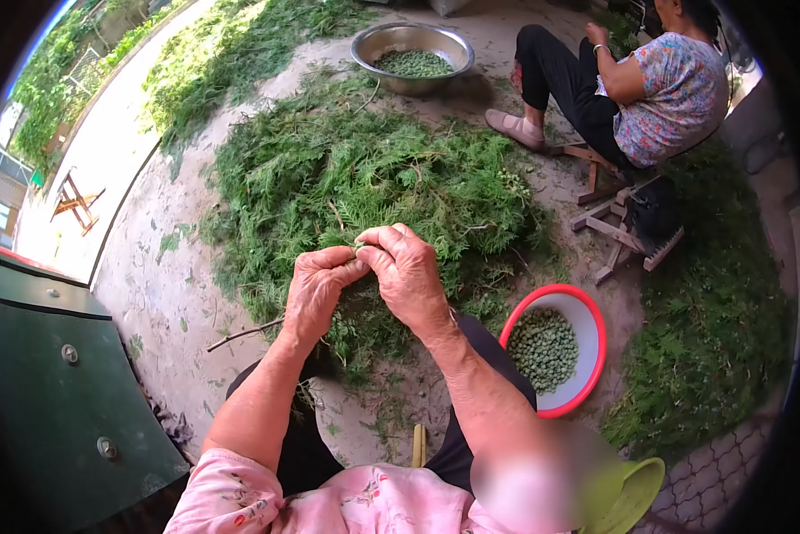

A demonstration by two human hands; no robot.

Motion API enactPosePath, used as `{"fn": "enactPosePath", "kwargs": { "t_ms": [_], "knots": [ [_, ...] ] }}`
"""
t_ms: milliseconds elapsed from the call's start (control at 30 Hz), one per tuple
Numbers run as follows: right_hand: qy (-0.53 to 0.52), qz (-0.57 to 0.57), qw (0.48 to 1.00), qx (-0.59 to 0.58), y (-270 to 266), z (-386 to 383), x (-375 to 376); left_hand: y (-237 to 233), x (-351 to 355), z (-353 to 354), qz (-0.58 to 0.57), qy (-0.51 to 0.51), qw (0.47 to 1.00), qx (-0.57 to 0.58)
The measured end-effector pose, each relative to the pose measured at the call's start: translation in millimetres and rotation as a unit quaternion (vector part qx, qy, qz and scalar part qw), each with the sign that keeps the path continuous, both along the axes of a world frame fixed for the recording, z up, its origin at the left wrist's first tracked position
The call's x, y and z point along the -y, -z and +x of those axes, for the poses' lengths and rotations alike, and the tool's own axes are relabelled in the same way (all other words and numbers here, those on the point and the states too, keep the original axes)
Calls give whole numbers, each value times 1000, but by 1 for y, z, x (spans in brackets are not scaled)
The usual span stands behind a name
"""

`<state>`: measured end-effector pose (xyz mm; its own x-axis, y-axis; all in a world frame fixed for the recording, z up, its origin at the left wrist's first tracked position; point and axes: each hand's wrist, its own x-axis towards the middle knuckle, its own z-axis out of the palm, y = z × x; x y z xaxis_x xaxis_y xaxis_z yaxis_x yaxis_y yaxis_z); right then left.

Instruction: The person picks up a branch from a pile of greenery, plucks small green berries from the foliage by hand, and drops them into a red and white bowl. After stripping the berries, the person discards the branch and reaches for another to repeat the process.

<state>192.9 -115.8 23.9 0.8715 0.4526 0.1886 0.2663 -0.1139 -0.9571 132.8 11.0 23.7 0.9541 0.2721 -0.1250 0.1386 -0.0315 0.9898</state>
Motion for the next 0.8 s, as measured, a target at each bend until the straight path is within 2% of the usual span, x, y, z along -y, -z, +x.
{"fn": "enactPosePath", "kwargs": {
  "t_ms": [33,67,100,133,167,233,367,433,533,700,800],
  "knots": [
    [0,0,1000,0,-1,0,1,0,0,0,-22,-5,1000,9],
    [-20,81,978,-190,-3,1,3,-2,1,0,-22,-4,1000,9],
    [-40,159,914,-372,-4,1,4,-4,1,0,-33,-11,999,-1],
    [-44,226,884,-408,3,1,4,-5,1,-1,-44,-18,999,-12],
    [-44,226,883,-408,8,3,4,-5,1,-1,-44,-19,999,-13],
    [-56,314,838,-443,12,8,8,-4,-2,-2,-38,-29,999,-15],
    [-45,364,825,-430,-3,17,17,4,-12,3,-104,-34,994,-14],
    [-45,376,821,-428,-6,22,24,-3,-17,7,-249,-74,966,4],
    [-59,421,794,-434,-4,26,31,-9,-31,9,-331,-124,936,1],
    [-19,408,799,-441,8,29,38,1,-59,12,-362,-187,913,5],
    [112,305,819,-473,15,24,36,-11,-63,11,-415,-166,894,37]
  ]
}}
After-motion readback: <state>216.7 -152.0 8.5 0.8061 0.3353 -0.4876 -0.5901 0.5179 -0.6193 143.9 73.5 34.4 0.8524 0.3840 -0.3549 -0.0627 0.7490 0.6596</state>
